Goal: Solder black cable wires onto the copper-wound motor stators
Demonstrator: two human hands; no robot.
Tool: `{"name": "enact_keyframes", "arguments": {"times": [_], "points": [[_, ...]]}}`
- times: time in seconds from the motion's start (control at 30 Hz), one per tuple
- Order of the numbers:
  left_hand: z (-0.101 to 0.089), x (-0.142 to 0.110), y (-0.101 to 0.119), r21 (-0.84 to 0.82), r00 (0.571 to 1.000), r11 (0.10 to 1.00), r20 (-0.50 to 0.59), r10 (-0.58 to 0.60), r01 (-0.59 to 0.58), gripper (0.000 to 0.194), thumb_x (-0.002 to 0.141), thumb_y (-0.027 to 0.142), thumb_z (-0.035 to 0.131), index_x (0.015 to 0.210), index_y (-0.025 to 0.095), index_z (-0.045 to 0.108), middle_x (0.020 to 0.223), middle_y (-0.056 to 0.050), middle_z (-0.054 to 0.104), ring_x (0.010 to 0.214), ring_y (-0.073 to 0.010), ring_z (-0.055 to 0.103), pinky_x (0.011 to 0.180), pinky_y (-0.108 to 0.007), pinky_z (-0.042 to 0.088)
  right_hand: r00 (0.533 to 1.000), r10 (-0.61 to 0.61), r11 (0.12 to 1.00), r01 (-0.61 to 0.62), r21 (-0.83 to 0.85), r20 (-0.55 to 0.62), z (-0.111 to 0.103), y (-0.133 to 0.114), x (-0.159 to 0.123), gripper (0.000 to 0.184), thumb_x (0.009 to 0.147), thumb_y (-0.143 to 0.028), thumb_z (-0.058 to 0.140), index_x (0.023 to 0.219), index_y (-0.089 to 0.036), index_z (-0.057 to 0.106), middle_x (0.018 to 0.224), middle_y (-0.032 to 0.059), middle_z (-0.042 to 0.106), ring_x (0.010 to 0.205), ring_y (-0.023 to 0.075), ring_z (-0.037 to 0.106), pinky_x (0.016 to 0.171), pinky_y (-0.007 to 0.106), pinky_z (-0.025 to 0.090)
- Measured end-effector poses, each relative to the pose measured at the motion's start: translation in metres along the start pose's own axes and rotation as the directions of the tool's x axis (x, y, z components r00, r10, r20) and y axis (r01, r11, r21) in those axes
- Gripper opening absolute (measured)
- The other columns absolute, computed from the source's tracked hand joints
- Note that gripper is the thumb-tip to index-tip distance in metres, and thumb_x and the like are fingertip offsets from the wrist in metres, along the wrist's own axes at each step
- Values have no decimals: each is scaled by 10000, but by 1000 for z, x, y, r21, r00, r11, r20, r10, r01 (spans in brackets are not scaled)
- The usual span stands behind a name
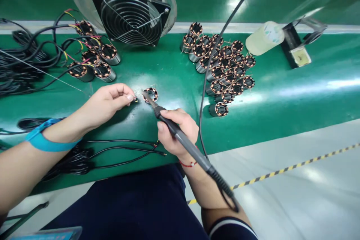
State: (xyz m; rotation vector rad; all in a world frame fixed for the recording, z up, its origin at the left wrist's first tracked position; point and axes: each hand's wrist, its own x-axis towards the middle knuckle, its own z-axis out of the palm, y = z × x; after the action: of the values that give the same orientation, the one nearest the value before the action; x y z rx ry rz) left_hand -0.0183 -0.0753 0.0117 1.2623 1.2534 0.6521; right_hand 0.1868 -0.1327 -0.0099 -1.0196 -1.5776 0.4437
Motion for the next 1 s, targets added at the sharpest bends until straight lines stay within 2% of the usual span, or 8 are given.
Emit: {"name": "enact_keyframes", "arguments": {"times": [0.13,0.3,0.6,0.87,1.0], "points": [[0,0,0,19,1000,1000,-10,0,0,147,826,292,582,759,162,560,629,37,464,571,-90,372,558,-235,309,1000,-5,1000,6,-19,27,2,2,-2,224,858,-290,631,1081,-276,619,774,5,684,601,170,661,519,324,548],[0,1,1,45,1000,999,-25,2,-1,144,818,295,578,751,169,560,592,43,422,565,-96,365,568,-239,319,999,26,995,-21,-95,46,3,1,-3,213,864,-296,628,1076,-280,606,846,18,717,677,195,701,590,362,595],[2,1,5,42,999,999,-49,-20,22,115,818,231,575,722,172,552,587,37,432,581,-100,407,576,-232,350,996,48,997,-43,-70,70,2,0,-3,211,875,-319,618,1082,-283,604,866,19,725,702,193,712,613,360,611],[1,1,3,38,999,999,-49,-8,10,104,824,226,572,739,167,561,586,40,433,560,-91,389,561,-226,335,997,60,998,-59,-24,44,3,-1,-4,217,859,-295,643,1073,-269,620,847,15,706,706,180,704,624,340,598],[1,2,3,35,999,999,-43,1,1,110,819,236,572,733,168,556,575,44,426,549,-89,374,543,-223,314,1000,12,1000,-12,-4,0,5,1,0,219,872,-294,625,1087,-251,629,849,14,683,599,141,646,537,307,546]]}}
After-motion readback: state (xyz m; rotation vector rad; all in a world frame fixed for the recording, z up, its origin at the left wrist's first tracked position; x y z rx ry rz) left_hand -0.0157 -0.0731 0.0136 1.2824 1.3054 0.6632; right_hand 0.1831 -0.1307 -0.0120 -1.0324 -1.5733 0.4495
